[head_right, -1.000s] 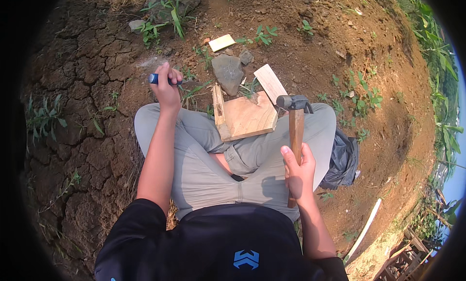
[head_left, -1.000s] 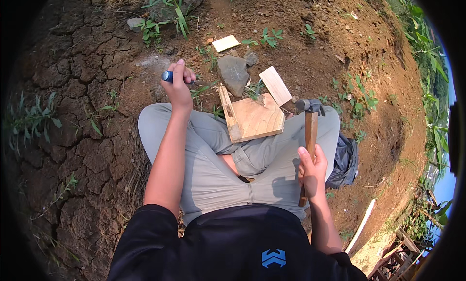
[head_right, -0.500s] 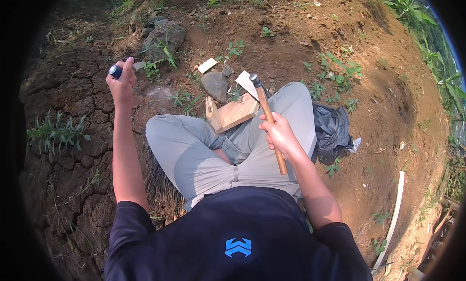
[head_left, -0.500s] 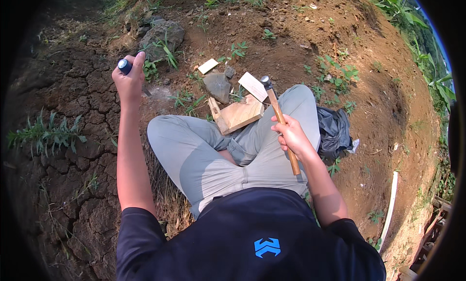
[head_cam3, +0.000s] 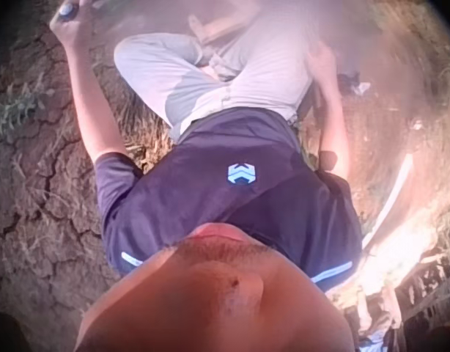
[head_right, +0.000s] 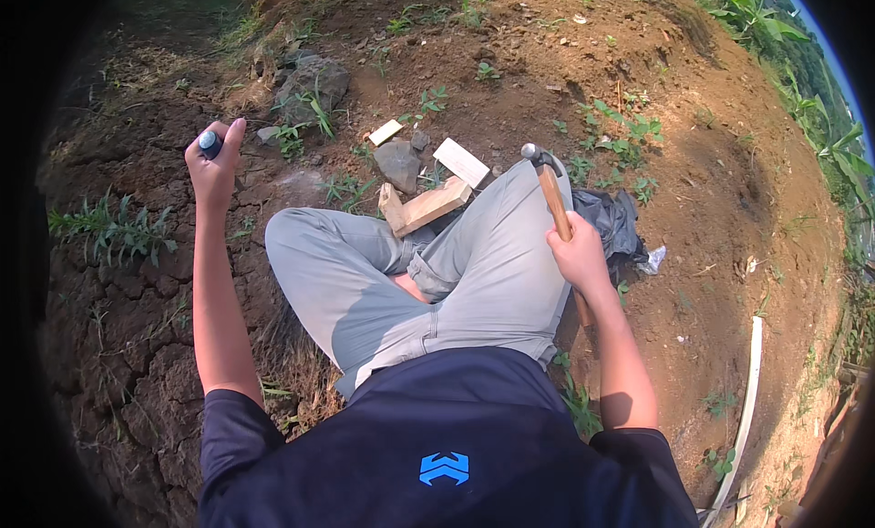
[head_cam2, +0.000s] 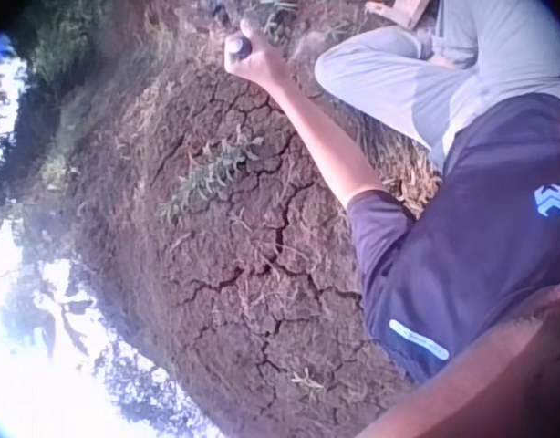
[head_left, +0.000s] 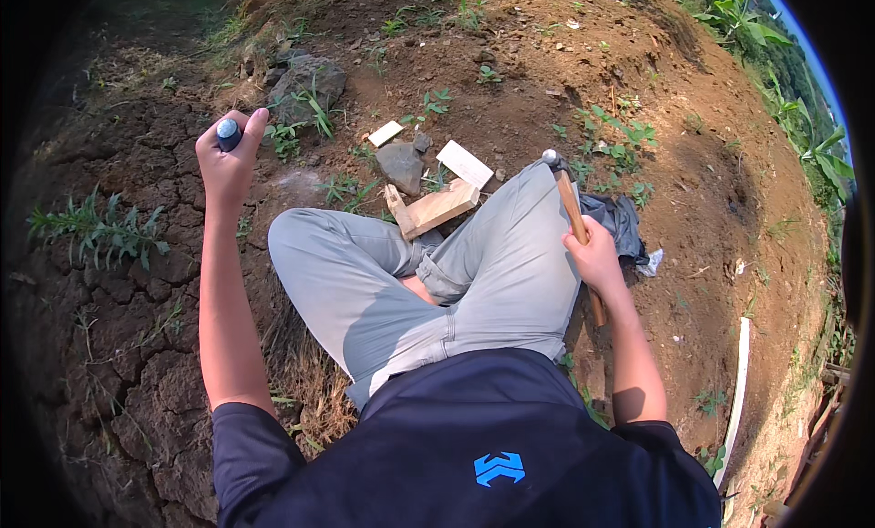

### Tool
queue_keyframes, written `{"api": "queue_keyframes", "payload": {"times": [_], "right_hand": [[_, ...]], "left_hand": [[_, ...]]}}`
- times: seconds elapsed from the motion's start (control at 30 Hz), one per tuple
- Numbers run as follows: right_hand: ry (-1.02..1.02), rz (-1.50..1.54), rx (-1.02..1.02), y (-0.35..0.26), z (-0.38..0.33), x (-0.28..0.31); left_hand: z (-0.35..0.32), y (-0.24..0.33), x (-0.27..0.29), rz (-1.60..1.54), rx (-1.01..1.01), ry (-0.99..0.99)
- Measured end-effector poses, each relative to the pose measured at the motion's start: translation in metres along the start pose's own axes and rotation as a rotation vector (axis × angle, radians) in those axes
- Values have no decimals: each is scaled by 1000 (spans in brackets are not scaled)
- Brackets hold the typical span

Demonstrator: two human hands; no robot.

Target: The person hammers small wooden slats onto a larger wooden piece while sitting on the ground.

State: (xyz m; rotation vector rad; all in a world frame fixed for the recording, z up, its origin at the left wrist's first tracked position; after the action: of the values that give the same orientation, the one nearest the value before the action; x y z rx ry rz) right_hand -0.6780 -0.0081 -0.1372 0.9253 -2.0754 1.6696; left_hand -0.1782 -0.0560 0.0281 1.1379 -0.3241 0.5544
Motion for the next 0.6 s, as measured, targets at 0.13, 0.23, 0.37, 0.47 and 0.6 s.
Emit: {"api": "queue_keyframes", "payload": {"times": [0.13, 0.23, 0.37, 0.47, 0.6], "right_hand": [[-7, -80, 33, 25, -27, -21], [-102, -147, 36, 13, -46, -25], [-327, -186, 127, 15, -63, -23], [-318, -298, 325, 35, -92, -9], [-563, -408, 131, 30, -107, -6]], "left_hand": [[21, 1, -35, 21, 12, -91], [25, -38, -45, 13, 31, -144], [32, -82, -48, 27, 86, -192], [47, -91, -89, 16, 57, -247], [53, -114, -107, 0, 69, -312]]}}
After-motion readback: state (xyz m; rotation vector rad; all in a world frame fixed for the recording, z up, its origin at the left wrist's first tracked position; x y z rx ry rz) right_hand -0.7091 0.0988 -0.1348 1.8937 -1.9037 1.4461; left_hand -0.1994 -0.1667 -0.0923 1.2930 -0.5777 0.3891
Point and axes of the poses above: each hand's wrist, its own z-axis towards the middle knuckle, its own x-axis out of the back of the hand, y = z × x, the point moved 3 cm from there along z, towards the middle knuckle, and after that the axes turned 13 degrees about -y, right-handed, at the moved point
